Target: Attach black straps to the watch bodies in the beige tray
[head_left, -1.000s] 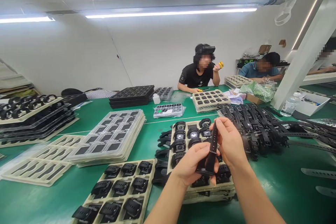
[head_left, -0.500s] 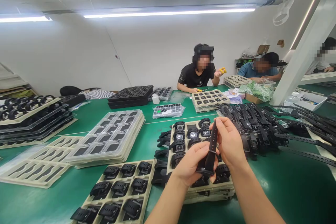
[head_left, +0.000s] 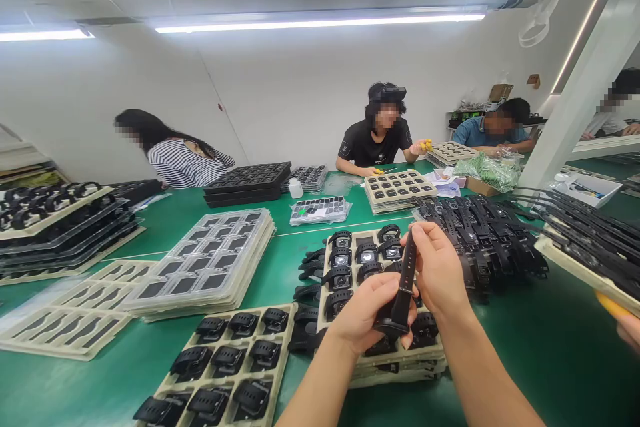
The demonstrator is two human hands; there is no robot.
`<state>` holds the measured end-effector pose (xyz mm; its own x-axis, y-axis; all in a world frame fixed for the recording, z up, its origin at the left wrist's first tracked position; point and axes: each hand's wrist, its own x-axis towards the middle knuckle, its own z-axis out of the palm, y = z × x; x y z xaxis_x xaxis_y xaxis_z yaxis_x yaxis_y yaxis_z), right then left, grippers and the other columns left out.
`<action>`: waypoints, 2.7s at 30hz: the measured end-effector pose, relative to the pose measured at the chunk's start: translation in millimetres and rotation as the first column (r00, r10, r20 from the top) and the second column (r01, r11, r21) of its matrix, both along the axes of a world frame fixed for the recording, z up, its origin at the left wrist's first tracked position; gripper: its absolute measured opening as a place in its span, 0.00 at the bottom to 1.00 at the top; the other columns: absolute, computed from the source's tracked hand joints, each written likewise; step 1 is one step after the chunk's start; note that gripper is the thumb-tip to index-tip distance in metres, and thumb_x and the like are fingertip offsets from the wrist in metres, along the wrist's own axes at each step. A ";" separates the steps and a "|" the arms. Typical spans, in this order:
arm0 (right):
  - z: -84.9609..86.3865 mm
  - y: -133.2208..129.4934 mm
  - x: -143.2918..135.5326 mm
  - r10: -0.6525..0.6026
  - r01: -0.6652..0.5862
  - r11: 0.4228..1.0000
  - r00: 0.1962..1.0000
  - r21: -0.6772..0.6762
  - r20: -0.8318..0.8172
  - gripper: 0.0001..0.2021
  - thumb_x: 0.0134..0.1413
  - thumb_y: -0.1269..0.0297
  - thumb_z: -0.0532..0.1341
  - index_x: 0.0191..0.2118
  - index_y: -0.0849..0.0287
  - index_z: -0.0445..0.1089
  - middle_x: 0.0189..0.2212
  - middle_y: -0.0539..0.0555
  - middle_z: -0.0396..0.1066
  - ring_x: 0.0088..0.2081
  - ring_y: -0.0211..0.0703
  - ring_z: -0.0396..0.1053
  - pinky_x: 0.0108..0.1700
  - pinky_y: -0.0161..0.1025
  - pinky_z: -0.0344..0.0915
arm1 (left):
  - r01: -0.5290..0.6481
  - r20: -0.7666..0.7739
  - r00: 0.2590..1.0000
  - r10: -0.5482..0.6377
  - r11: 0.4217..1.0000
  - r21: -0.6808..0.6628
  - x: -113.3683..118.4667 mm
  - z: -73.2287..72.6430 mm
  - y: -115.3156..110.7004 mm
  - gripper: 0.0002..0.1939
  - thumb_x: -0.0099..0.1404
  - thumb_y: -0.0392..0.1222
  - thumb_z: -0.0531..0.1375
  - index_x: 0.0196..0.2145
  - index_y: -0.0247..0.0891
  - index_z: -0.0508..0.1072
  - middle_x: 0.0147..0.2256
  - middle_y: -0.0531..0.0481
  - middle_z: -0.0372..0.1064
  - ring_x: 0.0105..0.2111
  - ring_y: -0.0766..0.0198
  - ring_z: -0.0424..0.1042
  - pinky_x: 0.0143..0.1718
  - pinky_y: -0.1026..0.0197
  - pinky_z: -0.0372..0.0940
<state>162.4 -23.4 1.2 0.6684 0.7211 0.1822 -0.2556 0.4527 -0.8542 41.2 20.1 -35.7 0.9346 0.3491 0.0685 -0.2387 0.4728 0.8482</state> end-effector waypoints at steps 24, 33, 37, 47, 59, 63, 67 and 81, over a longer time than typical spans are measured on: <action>-16.8 0.0 -23.0 0.179 -0.179 0.984 0.983 -0.016 0.047 0.20 0.52 0.45 0.71 0.38 0.58 0.77 0.26 0.48 0.68 0.25 0.35 0.61 0.28 0.32 0.63 | -0.593 0.637 0.607 0.475 -0.262 0.761 -24.7 12.4 1.0 0.16 0.74 0.33 0.52 0.58 0.40 0.62 0.43 0.43 0.71 0.41 0.59 0.72 0.40 0.59 0.71; -15.3 -5.0 -22.0 0.124 -0.137 0.991 0.906 0.003 0.405 0.19 0.67 0.46 0.59 0.44 0.56 0.79 0.30 0.52 0.70 0.30 0.41 0.66 0.34 0.38 0.69 | -0.663 0.674 0.549 0.495 -0.232 0.711 -22.0 11.7 0.8 0.12 0.75 0.33 0.52 0.52 0.41 0.70 0.39 0.46 0.69 0.38 0.61 0.70 0.39 0.61 0.69; -10.2 -9.8 -19.0 0.102 -0.194 0.981 0.578 0.015 0.809 0.16 0.70 0.59 0.57 0.59 0.50 0.74 0.50 0.57 0.70 0.52 0.50 0.68 0.57 0.47 0.65 | -0.726 0.447 0.498 0.743 0.075 0.684 -25.8 13.1 -1.5 0.08 0.77 0.43 0.51 0.48 0.41 0.68 0.41 0.46 0.70 0.41 0.60 0.72 0.44 0.58 0.68; -5.2 -19.4 -23.9 0.254 -0.235 0.960 0.485 -0.155 0.837 0.20 0.67 0.68 0.57 0.62 0.46 0.66 0.51 0.52 0.72 0.50 0.46 0.69 0.54 0.43 0.66 | -0.808 0.279 0.589 0.758 0.554 0.200 -27.2 20.8 0.4 0.22 0.69 0.59 0.61 0.51 0.45 0.58 0.35 0.54 0.70 0.35 0.63 0.74 0.39 0.61 0.68; -17.1 -9.2 -28.7 0.136 -0.169 0.985 0.701 -0.023 0.700 0.05 0.70 0.60 0.56 0.45 0.53 0.67 0.35 0.49 0.71 0.35 0.41 0.69 0.38 0.37 0.67 | -0.634 0.218 0.757 0.615 0.612 0.473 -44.5 25.9 2.7 0.27 0.72 0.65 0.51 0.59 0.47 0.60 0.45 0.47 0.69 0.42 0.60 0.68 0.50 0.56 0.64; -25.1 -4.8 -26.7 0.030 -0.085 0.994 0.823 0.071 0.567 0.09 0.70 0.56 0.58 0.47 0.54 0.67 0.36 0.51 0.70 0.35 0.41 0.70 0.39 0.38 0.70 | -0.549 0.168 0.767 0.620 0.496 0.673 -55.2 37.2 10.2 0.24 0.67 0.54 0.65 0.56 0.44 0.69 0.46 0.46 0.71 0.45 0.57 0.69 0.51 0.56 0.64; -28.7 -1.2 -24.5 0.005 -0.059 0.994 0.872 0.096 0.489 0.10 0.68 0.53 0.60 0.46 0.54 0.68 0.39 0.52 0.71 0.37 0.42 0.71 0.43 0.41 0.71 | -0.567 0.125 0.726 0.676 0.487 0.664 -50.3 43.3 7.7 0.13 0.64 0.45 0.67 0.45 0.39 0.78 0.40 0.45 0.76 0.41 0.56 0.73 0.47 0.55 0.68; -34.0 -0.3 -24.7 0.090 -0.155 0.984 0.868 0.093 0.489 0.09 0.68 0.55 0.61 0.47 0.52 0.69 0.41 0.52 0.72 0.43 0.45 0.72 0.47 0.41 0.71 | -0.616 0.065 0.717 0.694 0.587 0.524 -35.6 37.7 4.4 0.13 0.63 0.43 0.67 0.45 0.38 0.81 0.44 0.43 0.79 0.43 0.56 0.75 0.47 0.58 0.69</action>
